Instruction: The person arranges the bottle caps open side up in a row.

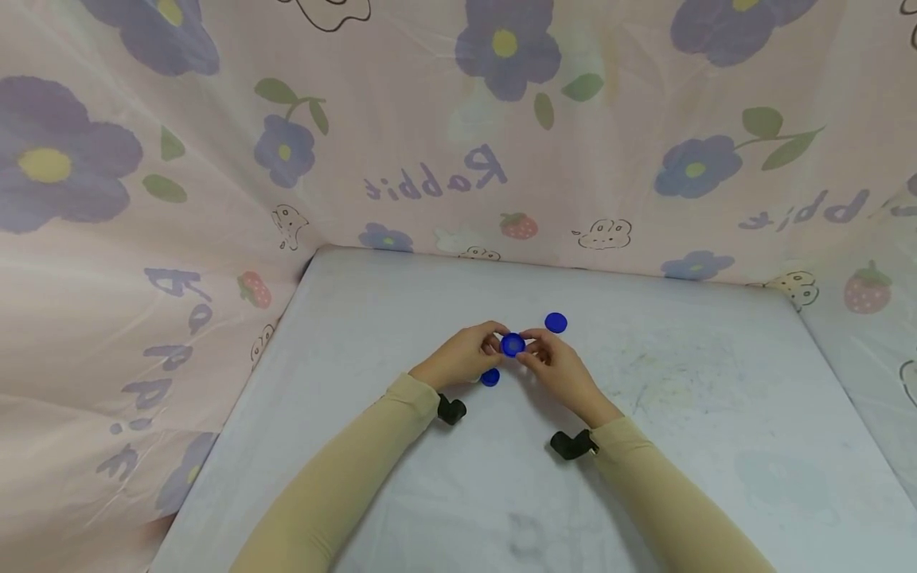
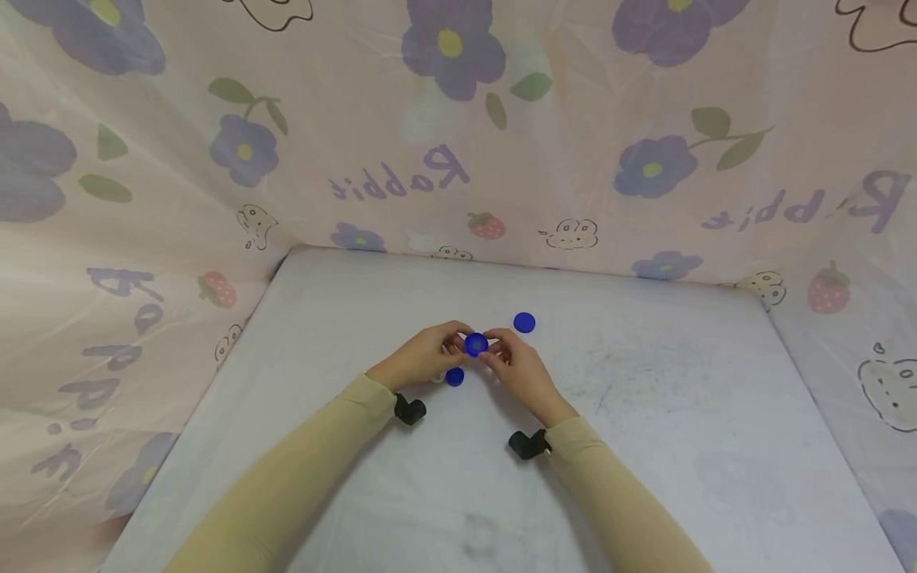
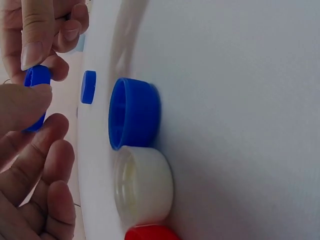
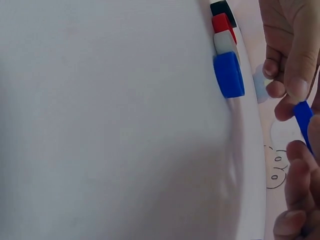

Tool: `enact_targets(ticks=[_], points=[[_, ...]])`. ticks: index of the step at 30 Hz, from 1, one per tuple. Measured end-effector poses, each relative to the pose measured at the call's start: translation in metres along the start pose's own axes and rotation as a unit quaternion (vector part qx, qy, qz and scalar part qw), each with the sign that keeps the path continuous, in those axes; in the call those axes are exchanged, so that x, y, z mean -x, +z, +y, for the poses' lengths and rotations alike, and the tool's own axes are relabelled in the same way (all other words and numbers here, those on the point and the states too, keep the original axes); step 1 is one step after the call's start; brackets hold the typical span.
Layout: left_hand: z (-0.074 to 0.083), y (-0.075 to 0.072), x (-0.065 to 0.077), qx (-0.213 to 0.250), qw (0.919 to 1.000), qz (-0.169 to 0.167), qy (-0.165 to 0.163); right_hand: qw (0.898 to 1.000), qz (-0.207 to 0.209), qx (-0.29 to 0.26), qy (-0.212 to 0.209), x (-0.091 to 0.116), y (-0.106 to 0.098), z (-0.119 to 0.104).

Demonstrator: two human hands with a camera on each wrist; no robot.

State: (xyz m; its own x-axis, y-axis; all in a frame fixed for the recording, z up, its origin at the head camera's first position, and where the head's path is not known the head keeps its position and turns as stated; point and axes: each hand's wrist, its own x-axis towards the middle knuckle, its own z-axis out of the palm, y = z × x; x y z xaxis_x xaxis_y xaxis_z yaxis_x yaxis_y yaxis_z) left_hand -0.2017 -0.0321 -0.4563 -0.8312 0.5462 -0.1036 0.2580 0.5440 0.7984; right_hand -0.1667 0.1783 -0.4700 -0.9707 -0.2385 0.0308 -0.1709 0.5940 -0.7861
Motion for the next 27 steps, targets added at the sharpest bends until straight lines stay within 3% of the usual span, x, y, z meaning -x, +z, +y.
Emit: enact_targets(ticks=[6, 11, 22, 27], points=[[0.000, 0.002, 0.001, -0.007, 0.9999, -0.009, -0.006, 1.000, -0.021, 0.000, 0.007, 0.004, -0.001, 0.000], [-0.002, 0.006, 0.000, -0.065, 0.9978, -0.012, 0.008, 0.999, -0.034, 0.006, 0.014, 0.007, -0.002, 0.002], [-0.001, 0.011, 0.005, -0.188, 0.9812, -0.038, 0.023, 0.996, -0.070, 0.048, 0.017, 0.012, 0.002, 0.011], [-0.002, 0.014, 0.008, -0.214, 0.9753, -0.051, 0.020, 0.995, -0.083, 0.060, 0.016, 0.012, 0.004, 0.014]])
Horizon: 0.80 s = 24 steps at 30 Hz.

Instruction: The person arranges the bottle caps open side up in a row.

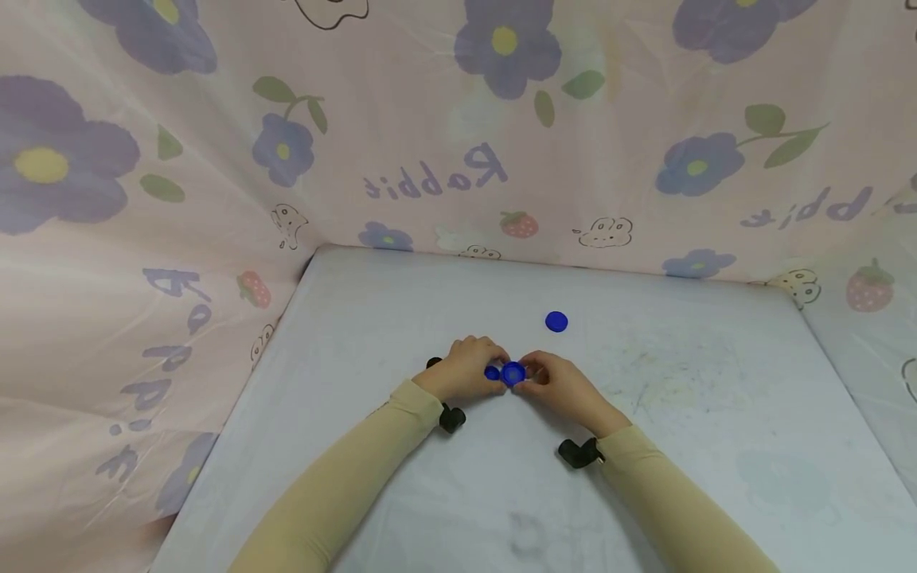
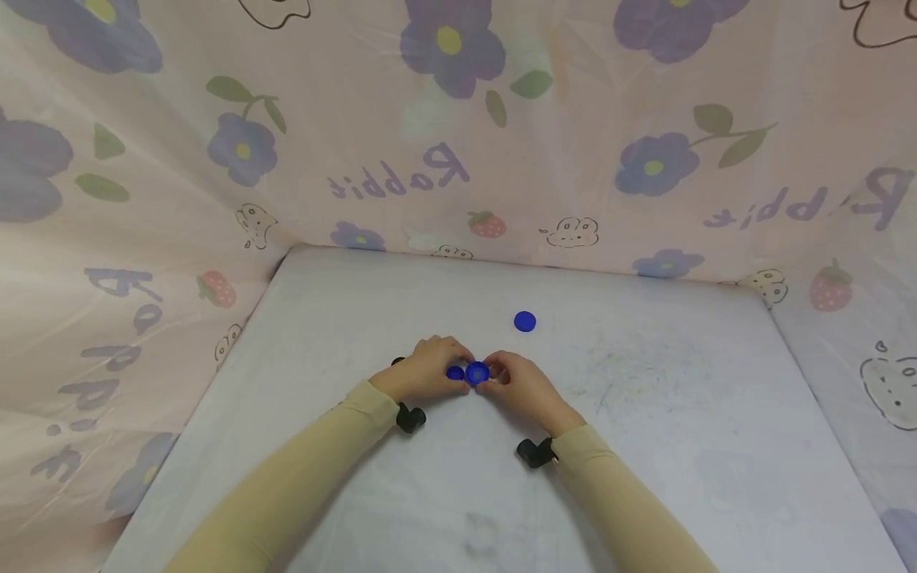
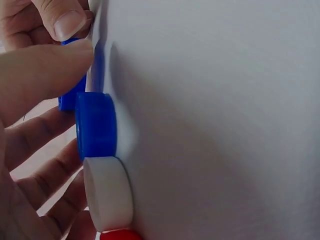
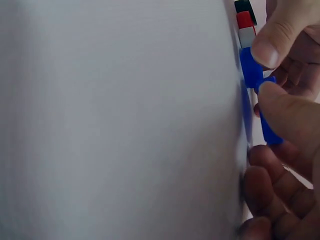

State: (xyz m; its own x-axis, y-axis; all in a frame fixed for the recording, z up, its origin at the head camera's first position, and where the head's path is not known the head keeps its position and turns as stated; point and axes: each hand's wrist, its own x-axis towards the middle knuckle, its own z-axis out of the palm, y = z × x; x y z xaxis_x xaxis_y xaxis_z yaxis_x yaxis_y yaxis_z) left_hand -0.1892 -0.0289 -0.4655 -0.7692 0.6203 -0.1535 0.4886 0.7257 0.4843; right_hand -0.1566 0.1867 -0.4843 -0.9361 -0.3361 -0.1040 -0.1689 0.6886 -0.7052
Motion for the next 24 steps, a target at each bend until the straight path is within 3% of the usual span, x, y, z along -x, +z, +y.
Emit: enact_targets(ticks=[12, 24], points=[[-0.0016, 0.0026, 0.0013, -0.022, 0.9997, -0.006, 0.003, 1.000, -0.012, 0.015, 0.013, -0.0001, 0.0028, -0.0007], [-0.0032, 0.0033, 0.0008, -0.017, 0.9998, -0.003, 0.008, 1.000, -0.009, 0.013, 0.001, 0.0006, 0.0032, -0.0002]])
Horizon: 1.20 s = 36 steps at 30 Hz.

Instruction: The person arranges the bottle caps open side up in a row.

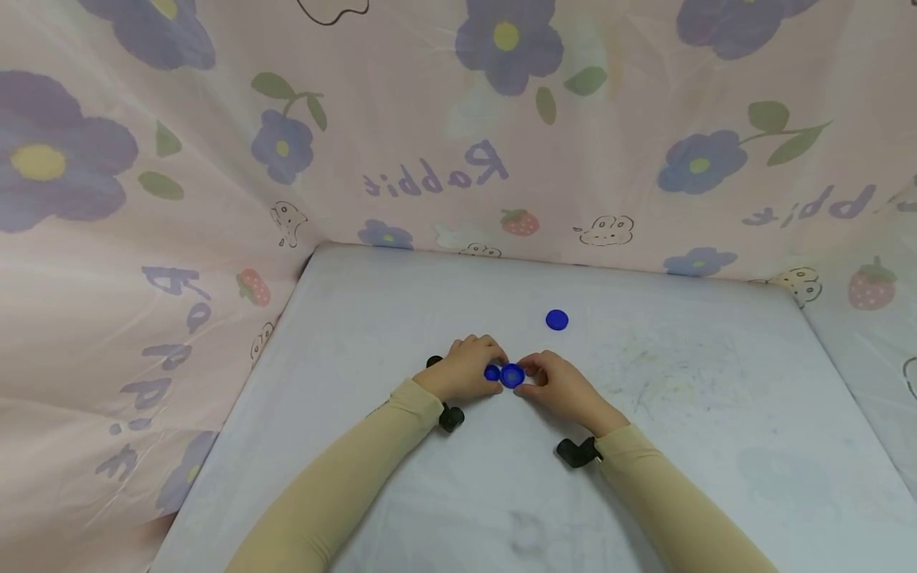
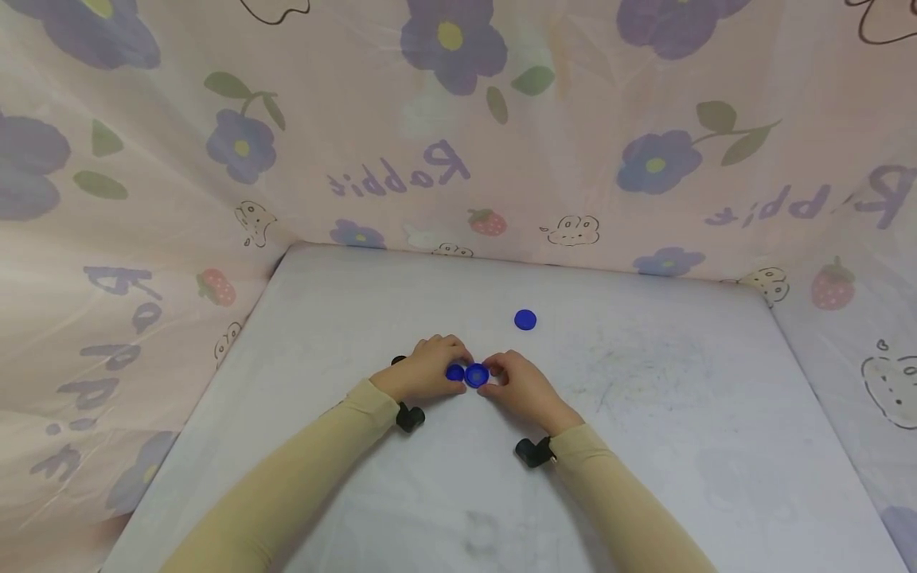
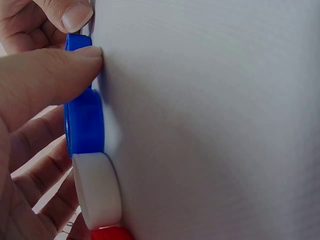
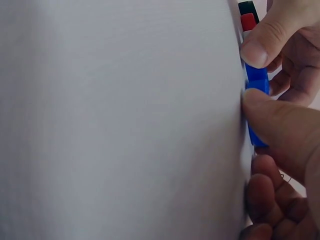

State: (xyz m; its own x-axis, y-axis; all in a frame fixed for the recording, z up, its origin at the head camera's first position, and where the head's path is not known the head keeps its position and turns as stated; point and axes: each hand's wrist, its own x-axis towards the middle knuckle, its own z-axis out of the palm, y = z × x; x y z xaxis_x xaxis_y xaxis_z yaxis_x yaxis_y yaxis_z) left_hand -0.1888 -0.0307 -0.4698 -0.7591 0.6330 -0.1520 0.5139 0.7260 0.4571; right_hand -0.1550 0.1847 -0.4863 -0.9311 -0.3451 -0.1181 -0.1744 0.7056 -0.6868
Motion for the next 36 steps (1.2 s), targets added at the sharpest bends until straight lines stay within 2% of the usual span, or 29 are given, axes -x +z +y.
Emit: enact_targets(ticks=[19, 21, 25, 32, 36], points=[[0.006, -0.003, 0.001, -0.016, 0.9999, 0.002, -0.002, 1.000, 0.000, 0.002, -0.009, 0.005, -0.004, -0.002], [0.006, -0.004, 0.001, -0.003, 1.0000, -0.005, -0.004, 1.000, -0.001, 0.001, -0.004, 0.005, -0.007, -0.001], [0.006, -0.010, 0.000, 0.054, 0.9984, -0.008, -0.018, 1.000, 0.001, -0.002, 0.011, 0.007, -0.015, 0.004], [0.011, -0.021, -0.014, 0.144, 0.9880, 0.037, -0.042, 0.999, 0.022, -0.001, 0.039, 0.007, -0.033, 0.014], [0.017, -0.023, -0.028, 0.154, 0.9847, 0.067, -0.048, 0.998, 0.038, -0.006, 0.053, 0.005, -0.044, 0.018]])
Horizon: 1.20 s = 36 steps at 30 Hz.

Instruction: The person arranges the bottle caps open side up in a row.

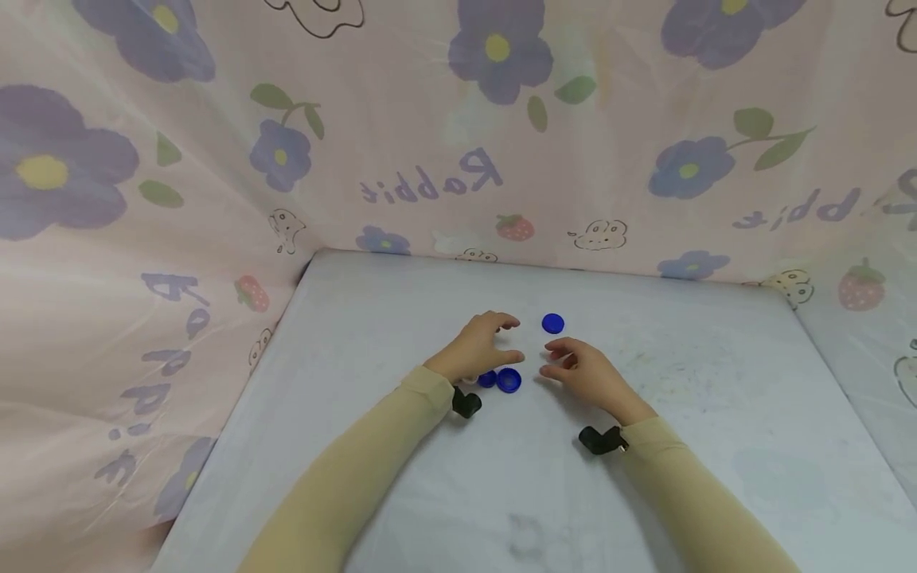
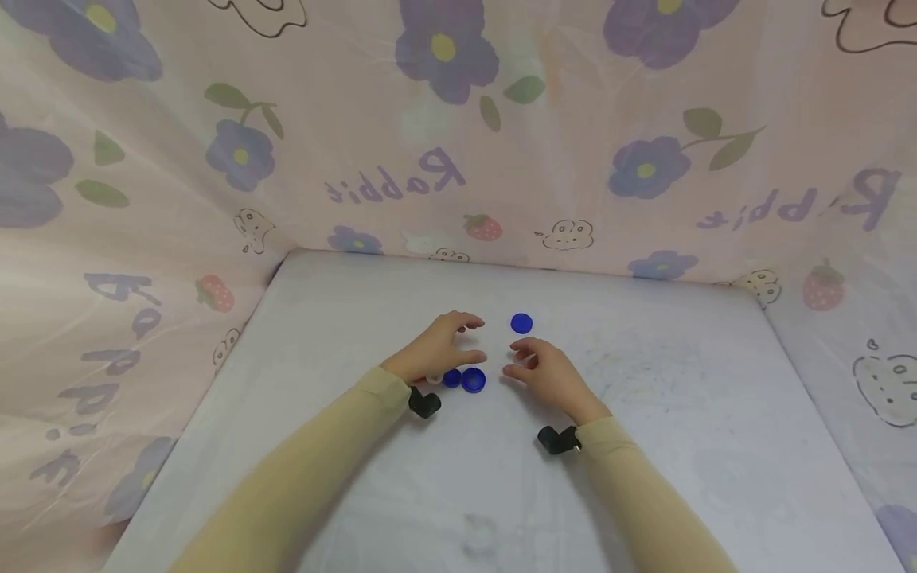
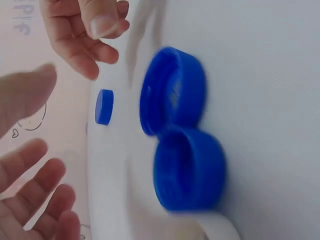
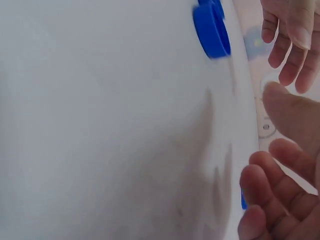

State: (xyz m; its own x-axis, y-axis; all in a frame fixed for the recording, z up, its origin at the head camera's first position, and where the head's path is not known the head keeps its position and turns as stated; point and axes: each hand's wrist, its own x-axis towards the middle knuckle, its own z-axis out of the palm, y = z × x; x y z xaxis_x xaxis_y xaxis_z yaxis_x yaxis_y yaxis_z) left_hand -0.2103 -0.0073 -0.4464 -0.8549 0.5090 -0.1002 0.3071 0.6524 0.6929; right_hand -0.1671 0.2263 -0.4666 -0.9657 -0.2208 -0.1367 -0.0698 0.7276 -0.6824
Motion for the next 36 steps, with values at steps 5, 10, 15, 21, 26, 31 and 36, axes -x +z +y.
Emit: enact_targets(ticks=[5, 10, 15, 21, 26, 31, 36], points=[[0.011, 0.003, -0.018, 0.007, 0.9996, 0.026, 0.005, 0.999, 0.035, -0.019, 0.008, -0.006, -0.010, 0.008], [0.022, 0.005, -0.031, 0.021, 0.9991, 0.037, 0.001, 0.997, 0.068, -0.045, 0.009, -0.013, -0.015, 0.015], [0.024, 0.015, -0.045, 0.036, 0.9986, 0.031, -0.022, 0.995, 0.077, -0.064, 0.020, -0.020, -0.018, 0.020], [0.018, 0.025, -0.060, 0.046, 0.9976, 0.002, -0.052, 0.992, 0.087, -0.085, 0.036, -0.037, -0.014, 0.032], [0.006, 0.028, -0.072, 0.069, 0.9952, -0.011, -0.069, 0.992, 0.079, -0.087, 0.049, -0.048, -0.010, 0.038], [-0.004, 0.027, -0.078, 0.089, 0.9925, -0.026, -0.079, 0.994, 0.054, -0.076, 0.059, -0.052, -0.008, 0.041], [-0.006, 0.024, -0.078, 0.096, 0.9907, -0.046, -0.085, 0.995, 0.037, -0.077, 0.046, -0.053, -0.007, 0.043]])
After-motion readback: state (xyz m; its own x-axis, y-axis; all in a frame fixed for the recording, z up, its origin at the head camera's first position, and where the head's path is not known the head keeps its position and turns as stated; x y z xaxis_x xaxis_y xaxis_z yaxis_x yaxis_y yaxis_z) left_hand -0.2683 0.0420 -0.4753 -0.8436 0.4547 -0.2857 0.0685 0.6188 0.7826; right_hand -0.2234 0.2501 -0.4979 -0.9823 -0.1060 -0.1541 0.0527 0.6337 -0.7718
